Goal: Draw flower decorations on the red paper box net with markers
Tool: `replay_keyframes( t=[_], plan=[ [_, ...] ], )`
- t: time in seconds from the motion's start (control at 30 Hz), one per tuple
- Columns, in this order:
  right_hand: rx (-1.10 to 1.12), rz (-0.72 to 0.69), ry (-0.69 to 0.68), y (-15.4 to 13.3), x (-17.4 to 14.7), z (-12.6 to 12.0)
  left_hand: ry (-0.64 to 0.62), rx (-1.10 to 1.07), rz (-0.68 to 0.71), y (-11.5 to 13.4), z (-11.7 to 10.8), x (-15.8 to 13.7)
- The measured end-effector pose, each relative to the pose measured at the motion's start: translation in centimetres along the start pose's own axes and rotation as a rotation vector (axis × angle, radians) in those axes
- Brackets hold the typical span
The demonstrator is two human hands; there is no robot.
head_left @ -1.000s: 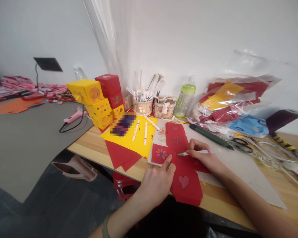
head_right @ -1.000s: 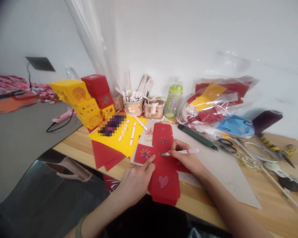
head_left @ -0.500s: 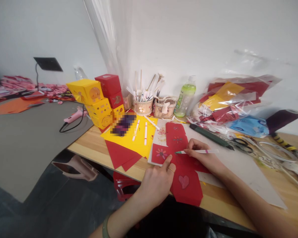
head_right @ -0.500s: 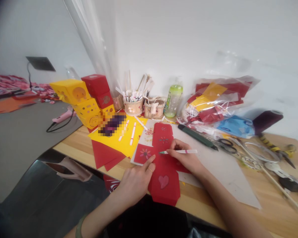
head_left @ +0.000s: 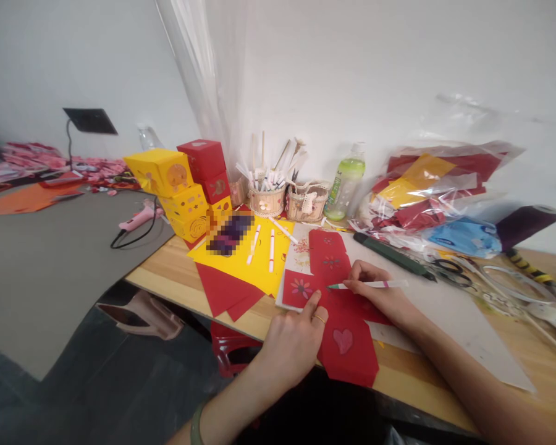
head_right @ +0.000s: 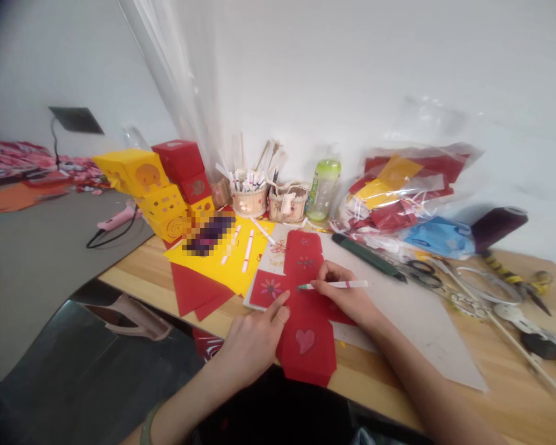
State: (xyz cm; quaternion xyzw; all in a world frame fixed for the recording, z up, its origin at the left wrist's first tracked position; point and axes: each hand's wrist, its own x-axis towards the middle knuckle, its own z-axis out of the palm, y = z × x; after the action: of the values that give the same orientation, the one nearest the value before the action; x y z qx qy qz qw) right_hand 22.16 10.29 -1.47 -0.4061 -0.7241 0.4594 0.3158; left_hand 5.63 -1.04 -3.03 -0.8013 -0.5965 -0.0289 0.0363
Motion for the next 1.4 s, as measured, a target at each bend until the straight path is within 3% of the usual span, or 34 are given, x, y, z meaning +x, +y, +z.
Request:
replay_keyframes(
  t=[0.7, 1.4],
  plan=[
    [-0.004, -0.010, 0.000, 0.24, 0.13, -0.05, -0.043, 0.016, -0.004, 0.08, 0.04, 0.00],
    [-0.055, 0.005, 0.000, 0.34, 0.16, -0.20, 0.027, -0.032, -0.010, 0.03, 0.29, 0.12]
  ],
)
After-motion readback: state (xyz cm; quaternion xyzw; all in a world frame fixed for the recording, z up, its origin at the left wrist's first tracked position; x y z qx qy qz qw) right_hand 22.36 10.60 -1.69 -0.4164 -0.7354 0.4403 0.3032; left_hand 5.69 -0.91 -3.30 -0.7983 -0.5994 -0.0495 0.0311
